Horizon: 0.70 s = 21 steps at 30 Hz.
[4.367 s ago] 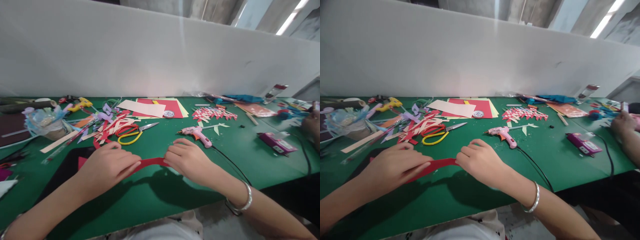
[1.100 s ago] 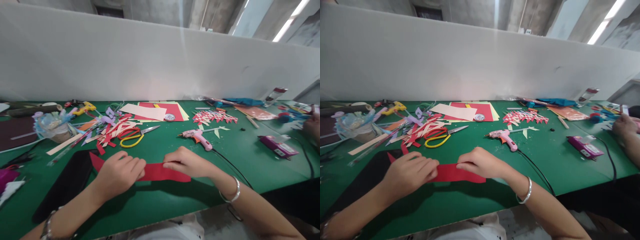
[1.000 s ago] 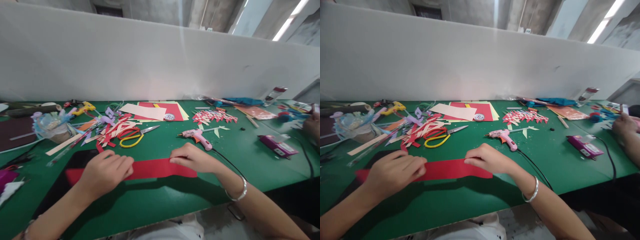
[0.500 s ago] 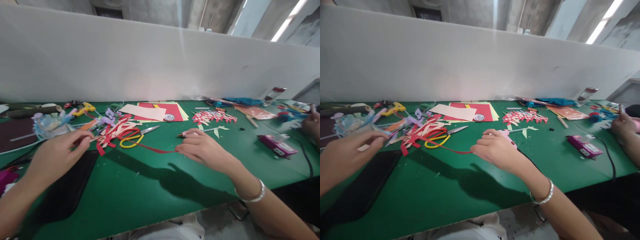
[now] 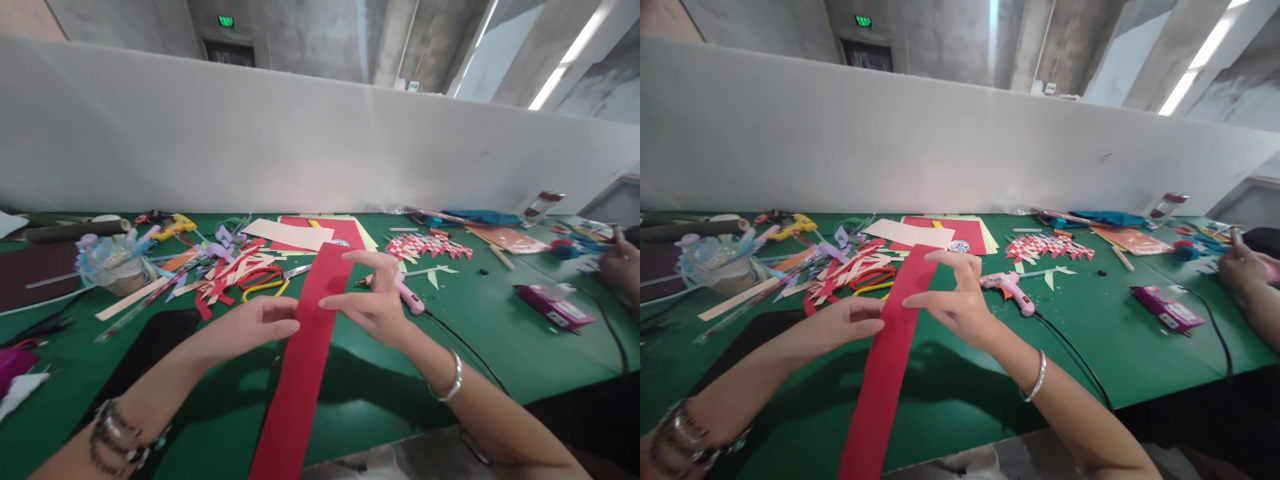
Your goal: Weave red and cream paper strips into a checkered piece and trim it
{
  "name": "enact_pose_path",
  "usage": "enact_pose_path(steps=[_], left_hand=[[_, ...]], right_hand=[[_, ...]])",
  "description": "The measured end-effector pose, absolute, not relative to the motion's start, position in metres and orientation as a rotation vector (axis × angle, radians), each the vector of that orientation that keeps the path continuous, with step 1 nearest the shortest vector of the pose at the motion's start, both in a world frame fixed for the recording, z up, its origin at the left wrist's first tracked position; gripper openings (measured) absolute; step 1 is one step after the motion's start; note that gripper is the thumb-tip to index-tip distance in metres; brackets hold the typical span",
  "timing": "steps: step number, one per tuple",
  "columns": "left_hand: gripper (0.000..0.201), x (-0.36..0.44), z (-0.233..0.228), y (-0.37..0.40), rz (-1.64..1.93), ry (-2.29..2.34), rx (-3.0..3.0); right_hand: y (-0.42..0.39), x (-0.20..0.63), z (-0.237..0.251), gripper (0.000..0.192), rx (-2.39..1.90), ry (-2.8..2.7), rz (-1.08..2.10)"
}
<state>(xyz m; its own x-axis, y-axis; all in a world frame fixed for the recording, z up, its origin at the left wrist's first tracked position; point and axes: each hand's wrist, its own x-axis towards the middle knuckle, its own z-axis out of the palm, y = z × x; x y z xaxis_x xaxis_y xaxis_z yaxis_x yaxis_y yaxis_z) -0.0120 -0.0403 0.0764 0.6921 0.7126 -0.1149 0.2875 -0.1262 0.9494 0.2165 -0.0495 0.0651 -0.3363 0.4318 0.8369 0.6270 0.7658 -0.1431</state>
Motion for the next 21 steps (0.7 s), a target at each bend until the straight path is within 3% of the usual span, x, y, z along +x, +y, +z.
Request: enact_pose_path(steps=[10,16,21], left_hand=[[0.032,-0.005,0.078,-0.028,0.466,1.028,1.741],[0.031,0.012,0.083,-0.037,0.515,1.164,2.085],[0.041,0.022,0.083,-0.039,0.493,1.160,2.277]], right_hand=[[-0.040,0.221,0.063,0.027,-0.853,-1.839,0.389],[-0.046,0.208,0.065,0.049,-0.938,-1.669,0.815],[-0.033,0.201,0.070,0.041,-0.989,-1.469,0.942]])
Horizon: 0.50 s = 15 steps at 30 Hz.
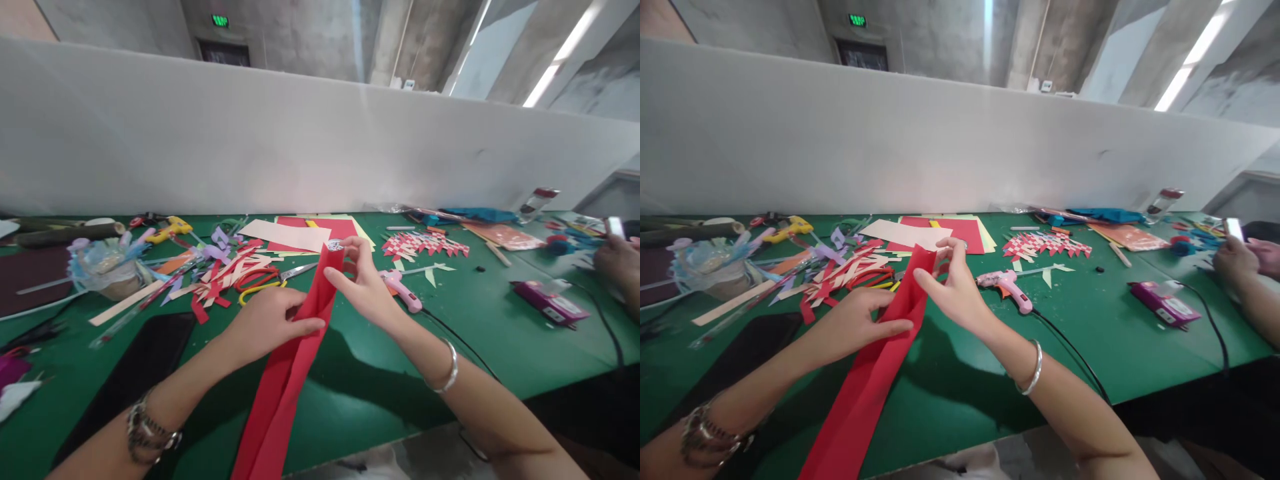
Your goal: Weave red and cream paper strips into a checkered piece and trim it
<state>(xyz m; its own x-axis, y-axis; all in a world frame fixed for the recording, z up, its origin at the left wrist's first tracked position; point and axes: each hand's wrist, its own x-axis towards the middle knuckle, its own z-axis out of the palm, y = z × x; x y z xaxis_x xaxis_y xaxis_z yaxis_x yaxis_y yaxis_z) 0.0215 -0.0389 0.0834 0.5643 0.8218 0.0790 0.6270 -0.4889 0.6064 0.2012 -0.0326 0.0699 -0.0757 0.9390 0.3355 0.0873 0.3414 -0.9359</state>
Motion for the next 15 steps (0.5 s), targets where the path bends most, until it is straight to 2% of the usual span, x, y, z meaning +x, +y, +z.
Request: enact_pose_path(steps=[6,9,13,15], left_hand=[[0.048,0.012,0.076,-0.030,0.657,1.164,2.069],[0.048,0.006,0.070,-0.024,0.638,1.186,1.946],[0.037,0.006,0.063,-0.010,0.743,1.231,2.017],[0.048,0.009,0.064,-0.002,0.924,1.293,2.083]], right_hand=[[-0.015,0.209,0.075,0.024,-0.990,-1.321,1.177],[-0.011,0.211,0.079,0.025,-0.964,-1.277,1.149],[-0.004,0.209,0.085,0.020,-0.933,-1.391,1.086],[-0.002,0.207,0.087,0.018,-0.888,-1.488,1.068]])
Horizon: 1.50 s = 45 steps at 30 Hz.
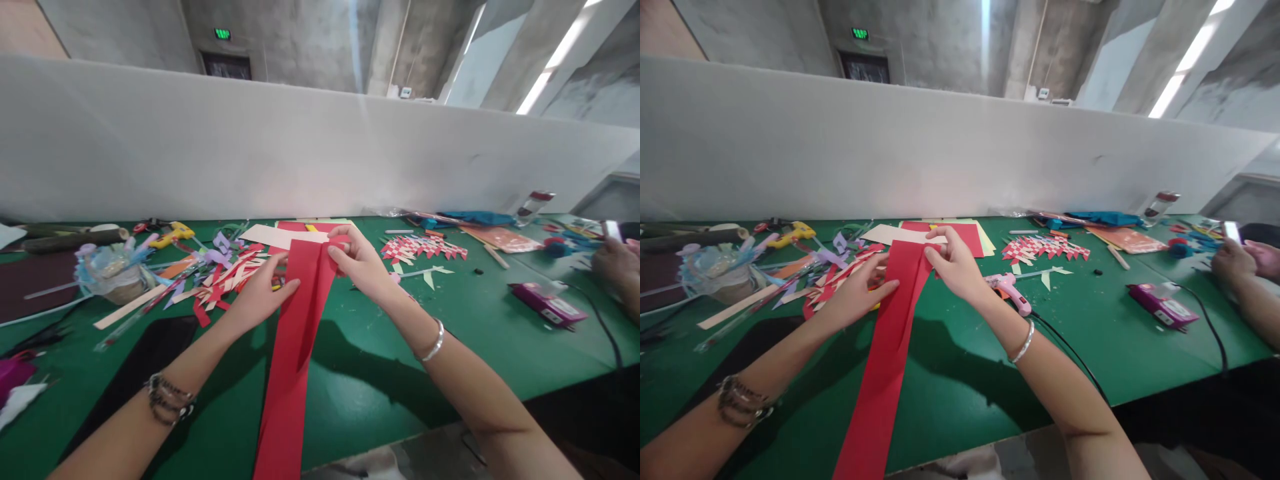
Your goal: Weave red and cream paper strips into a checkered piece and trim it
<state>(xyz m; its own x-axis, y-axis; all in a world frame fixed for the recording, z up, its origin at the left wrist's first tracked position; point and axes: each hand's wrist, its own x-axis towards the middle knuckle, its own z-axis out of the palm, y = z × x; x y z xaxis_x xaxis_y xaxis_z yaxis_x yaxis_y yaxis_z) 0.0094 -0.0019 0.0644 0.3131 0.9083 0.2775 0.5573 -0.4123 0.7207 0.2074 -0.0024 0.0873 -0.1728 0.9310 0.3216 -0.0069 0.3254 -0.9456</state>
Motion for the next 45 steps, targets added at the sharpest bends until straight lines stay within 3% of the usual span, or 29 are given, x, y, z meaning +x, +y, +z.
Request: enact_pose_path(steps=[5,10,19,32,45], left_hand=[[0.051,0.022,0.095,0.010,1.169,1.297,2.251],[0.041,0.031,0.120,0.017,0.971,1.094,1.919],[0.039,0.023,0.111,0.029,0.920,0.970,1.344],[0.043,0.022,0.117,0.026,1.116,1.107,1.275],[0.040,0.021,0.109,0.035,1.289,1.187,1.209]], right_hand=[[0.000,0.204,0.092,0.017,-0.765,-1.640,1.104],[0.001,0.199,0.097,0.022,-0.703,-1.674,1.114],[-0.001,0.200,0.097,0.020,-0.731,-1.544,1.076],[0.009,0.188,0.089,0.021,-0.847,-1.439,1.183],[0.006,0.182,0.084,0.018,-0.822,-1.470,1.006]])
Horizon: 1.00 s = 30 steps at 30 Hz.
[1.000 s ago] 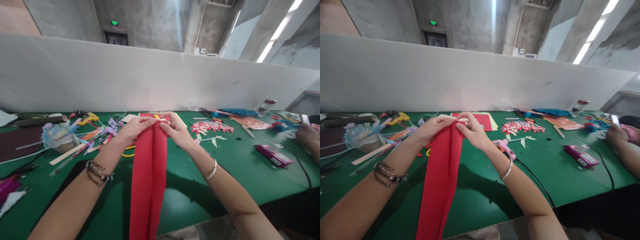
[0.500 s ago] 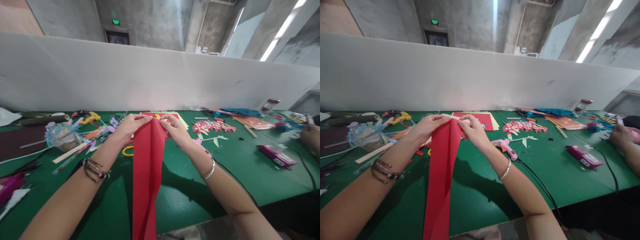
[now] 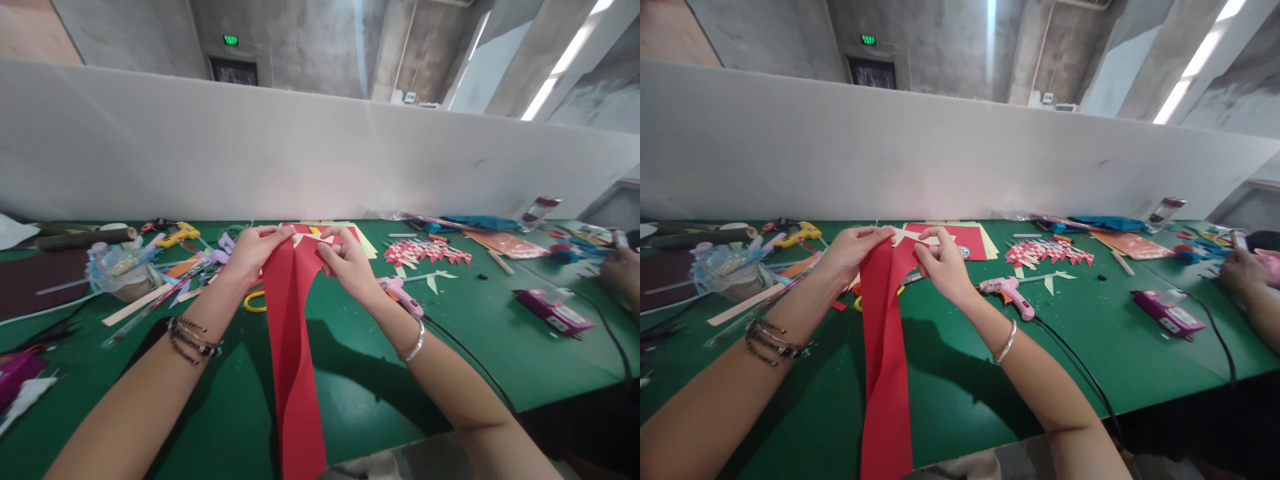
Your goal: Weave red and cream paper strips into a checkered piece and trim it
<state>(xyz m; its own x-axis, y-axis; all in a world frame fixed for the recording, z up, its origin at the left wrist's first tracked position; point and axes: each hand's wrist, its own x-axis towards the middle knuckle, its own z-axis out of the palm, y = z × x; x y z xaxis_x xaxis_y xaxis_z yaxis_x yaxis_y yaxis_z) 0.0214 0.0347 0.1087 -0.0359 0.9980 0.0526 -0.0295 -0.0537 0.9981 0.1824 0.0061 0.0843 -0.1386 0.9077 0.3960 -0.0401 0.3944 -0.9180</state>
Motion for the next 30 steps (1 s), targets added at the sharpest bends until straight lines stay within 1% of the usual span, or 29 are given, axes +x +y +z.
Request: enact_pose_path(steps=[2,7,12,14,18,20,22,25,27,30], left_hand=[[0.040,0.020,0.107,0.036,1.274,1.163,1.206],[0.037,0.015,0.099,0.027,1.056,1.061,1.168],[0.036,0.013,0.087,0.020,1.073,1.136,1.204],[0.033,0.015,0.085,0.019,1.109,1.168,1.267],[0.029,0.024,0.092,0.013,1.225,1.246,1.465],[0.025,0.028,0.098,0.009,1.298,1.288,1.608],[0.023,0.031,0.103,0.005,1.372,1.343,1.822],[0.022,0.031,0.108,0.003,1.433,1.388,2.050],[0.023,0.031,0.110,0.003,1.455,1.343,1.981],[0.025,0.032,0.110,0.003,1.501,1.109,1.716]], right_hand=[[0.008,0.183,0.083,0.018,-0.822,-1.451,0.993],[0.010,0.184,0.086,0.016,-0.835,-1.394,0.957],[0.015,0.187,0.084,0.019,-0.861,-1.360,0.954],[0.016,0.187,0.083,0.025,-0.863,-1.342,0.984],[0.013,0.184,0.085,0.045,-0.912,-1.363,1.055],[0.010,0.183,0.088,0.048,-0.981,-1.407,1.068],[0.007,0.183,0.090,0.041,-1.039,-1.477,1.041],[0.005,0.185,0.091,0.021,-1.038,-1.602,0.938],[0.006,0.187,0.092,0.020,-0.998,-1.592,0.895],[0.004,0.187,0.094,0.017,-0.880,-1.436,0.934]])
